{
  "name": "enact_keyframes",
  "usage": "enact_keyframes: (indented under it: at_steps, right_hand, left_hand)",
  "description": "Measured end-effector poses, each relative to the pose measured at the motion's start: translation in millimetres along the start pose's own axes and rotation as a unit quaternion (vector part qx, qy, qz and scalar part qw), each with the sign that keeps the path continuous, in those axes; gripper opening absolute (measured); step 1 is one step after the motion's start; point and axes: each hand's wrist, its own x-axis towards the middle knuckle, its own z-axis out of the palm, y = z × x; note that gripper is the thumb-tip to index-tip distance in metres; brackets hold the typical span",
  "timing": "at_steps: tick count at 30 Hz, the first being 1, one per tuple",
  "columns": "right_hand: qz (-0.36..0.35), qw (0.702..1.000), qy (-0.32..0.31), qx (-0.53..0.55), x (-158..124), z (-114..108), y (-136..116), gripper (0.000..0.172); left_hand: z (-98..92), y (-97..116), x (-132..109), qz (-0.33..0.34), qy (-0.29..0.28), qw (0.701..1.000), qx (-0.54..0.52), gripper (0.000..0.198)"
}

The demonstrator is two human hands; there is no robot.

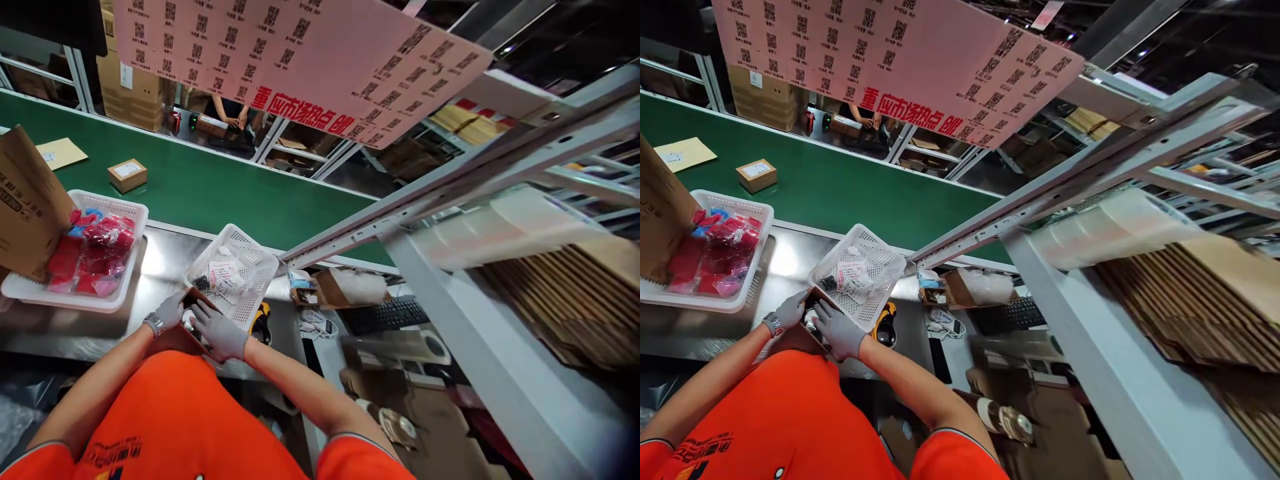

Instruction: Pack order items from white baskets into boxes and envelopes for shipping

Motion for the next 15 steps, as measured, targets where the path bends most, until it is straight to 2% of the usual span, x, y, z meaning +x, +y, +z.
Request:
enact_keyframes:
  at_steps: [3,4,5,7,10,12,15]
  right_hand:
    - [-0.044,0.996,0.036,0.070,-24,-11,15,0.066]
    - [-0.030,0.993,0.062,0.094,-30,-17,27,0.055]
    - [0.005,0.990,0.091,0.110,-35,-22,42,0.051]
    - [0.132,0.976,0.132,0.108,-42,-31,79,0.057]
    - [0.315,0.942,0.082,0.087,-48,-36,140,0.076]
    - [0.364,0.926,0.052,0.089,-46,-31,172,0.084]
    - [0.371,0.921,0.078,0.090,-34,-20,204,0.093]
  left_hand:
    - [1.1,-2,0,-0.026,-0.021,0.999,0.016,0.065]
    - [1.3,-2,0,-0.032,-0.022,0.999,0.014,0.066]
    - [1.3,-2,1,-0.039,-0.022,0.999,0.010,0.067]
    - [1.2,-1,1,-0.048,-0.018,0.999,-0.003,0.069]
    - [0.8,2,1,-0.059,-0.013,0.998,-0.007,0.071]
    - [0.4,5,-1,-0.066,-0.014,0.998,-0.001,0.071]
    - [0.1,8,-4,-0.068,-0.010,0.998,-0.003,0.068]
